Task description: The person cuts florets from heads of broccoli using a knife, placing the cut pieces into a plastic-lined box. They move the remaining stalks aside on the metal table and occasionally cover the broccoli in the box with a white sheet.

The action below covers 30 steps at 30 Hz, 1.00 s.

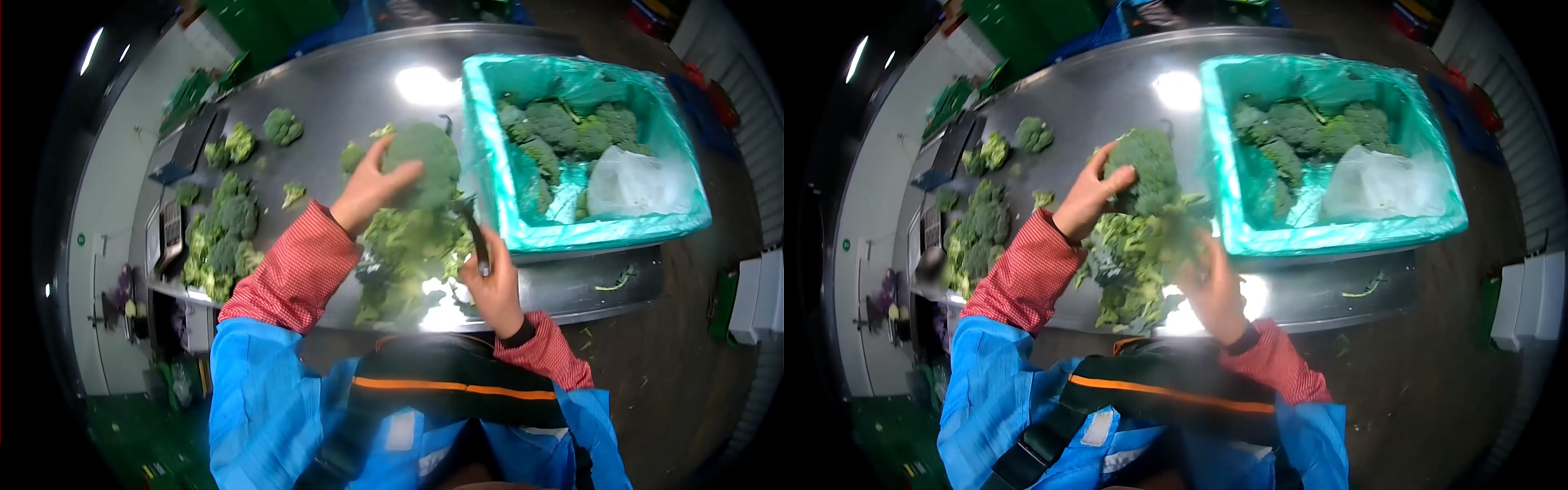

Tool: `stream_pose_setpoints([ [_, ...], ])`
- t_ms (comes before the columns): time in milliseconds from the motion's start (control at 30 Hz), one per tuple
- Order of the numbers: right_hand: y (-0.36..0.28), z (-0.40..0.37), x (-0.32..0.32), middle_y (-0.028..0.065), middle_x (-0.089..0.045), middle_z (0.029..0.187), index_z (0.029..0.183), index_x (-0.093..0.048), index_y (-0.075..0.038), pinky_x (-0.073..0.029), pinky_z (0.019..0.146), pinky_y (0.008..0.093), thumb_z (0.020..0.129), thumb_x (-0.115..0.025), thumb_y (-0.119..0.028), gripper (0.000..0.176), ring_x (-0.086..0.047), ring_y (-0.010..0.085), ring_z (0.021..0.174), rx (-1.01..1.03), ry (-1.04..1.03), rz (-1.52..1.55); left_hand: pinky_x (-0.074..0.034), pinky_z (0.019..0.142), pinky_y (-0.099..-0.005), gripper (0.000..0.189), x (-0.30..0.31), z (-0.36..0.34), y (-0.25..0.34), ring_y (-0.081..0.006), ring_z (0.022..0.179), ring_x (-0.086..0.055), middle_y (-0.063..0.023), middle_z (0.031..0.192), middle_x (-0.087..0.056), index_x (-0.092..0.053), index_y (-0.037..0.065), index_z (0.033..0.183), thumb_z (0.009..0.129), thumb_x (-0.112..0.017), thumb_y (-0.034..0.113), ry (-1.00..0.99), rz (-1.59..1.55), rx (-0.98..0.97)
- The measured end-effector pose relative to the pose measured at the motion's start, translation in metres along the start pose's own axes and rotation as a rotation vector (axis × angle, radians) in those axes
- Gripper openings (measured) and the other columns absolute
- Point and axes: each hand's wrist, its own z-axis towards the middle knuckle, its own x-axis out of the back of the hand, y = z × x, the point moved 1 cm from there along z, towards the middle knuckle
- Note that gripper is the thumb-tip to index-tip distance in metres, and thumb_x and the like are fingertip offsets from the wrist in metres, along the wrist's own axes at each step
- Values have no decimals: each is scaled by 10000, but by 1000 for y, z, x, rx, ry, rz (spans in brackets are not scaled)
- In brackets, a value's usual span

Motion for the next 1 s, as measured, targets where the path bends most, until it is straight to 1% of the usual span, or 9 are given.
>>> stream_pose_setpoints([
  [133,8,21,-35,79,-616,823,1379,-373,-76,-355,388,211,996,-577,-178,446,-458,60,457,-428,-129,358,-538,789,-273,861,24,-42,-58,-173,1068,-603,-101,1307,-527,-312,52,1511,849,-793,317,-11,171,-46],
  [333,33,11,-47,71,-584,843,1241,-450,-100,-365,391,228,994,-592,-275,334,-450,69,454,-867,-145,711,-624,811,-340,591,46,-90,-77,-94,935,-537,-10,1094,-404,-402,159,1497,958,-645,157,-11,-168,68],
  [567,48,11,-58,68,-608,858,1274,-526,-50,-429,451,258,934,-659,-202,395,-514,100,512,-683,-214,388,-591,878,-376,595,62,-96,-109,-156,1082,-523,-54,1159,-473,-349,138,1525,996,-599,252,3,-172,160],
  [667,59,10,-77,96,-621,874,1340,-537,-60,-490,521,320,873,-712,-216,523,-593,174,577,-126,-203,-328,-561,916,-448,671,64,-91,-127,-263,1242,-474,-106,1332,-451,-261,136,1552,1012,-545,414,-31,-259,281],
  [700,53,14,-82,121,-627,921,1376,-546,-104,-524,614,367,821,-745,-233,604,-643,250,680,208,-202,-541,-560,913,-461,692,64,-88,-136,-284,1268,-462,-115,1372,-432,-236,143,1559,1009,-542,432,-40,-365,332],
  [800,50,0,-97,159,-661,1168,1364,-554,-102,-531,801,361,882,-710,-218,519,-666,305,939,-164,-404,-505,-540,918,-519,813,62,-79,-156,-340,1342,-411,-143,1496,-341,-122,179,1576,972,-619,400,30,-458,410],
  [933,57,-8,-93,137,-660,972,1346,-557,-83,-511,680,364,977,-577,-236,400,-648,253,752,-170,-81,-253,-506,930,-558,949,46,-80,-146,-337,1323,-435,-184,1506,-335,-86,206,1572,891,-737,317,127,-272,436],
  [967,56,-9,-81,157,-684,911,1307,-556,-42,-505,668,371,1007,-527,-217,348,-662,253,747,-429,-86,-240,-502,925,-566,957,45,-80,-145,-338,1320,-438,-190,1501,-343,-80,203,1569,886,-741,311,114,-253,436],
  [1000,45,-5,-72,174,-688,856,1260,-554,-21,-501,644,401,995,-549,-212,326,-676,303,723,-399,-85,-323,-499,921,-575,965,43,-79,-144,-339,1317,-442,-197,1496,-350,-75,200,1567,881,-744,305,101,-236,435],
])
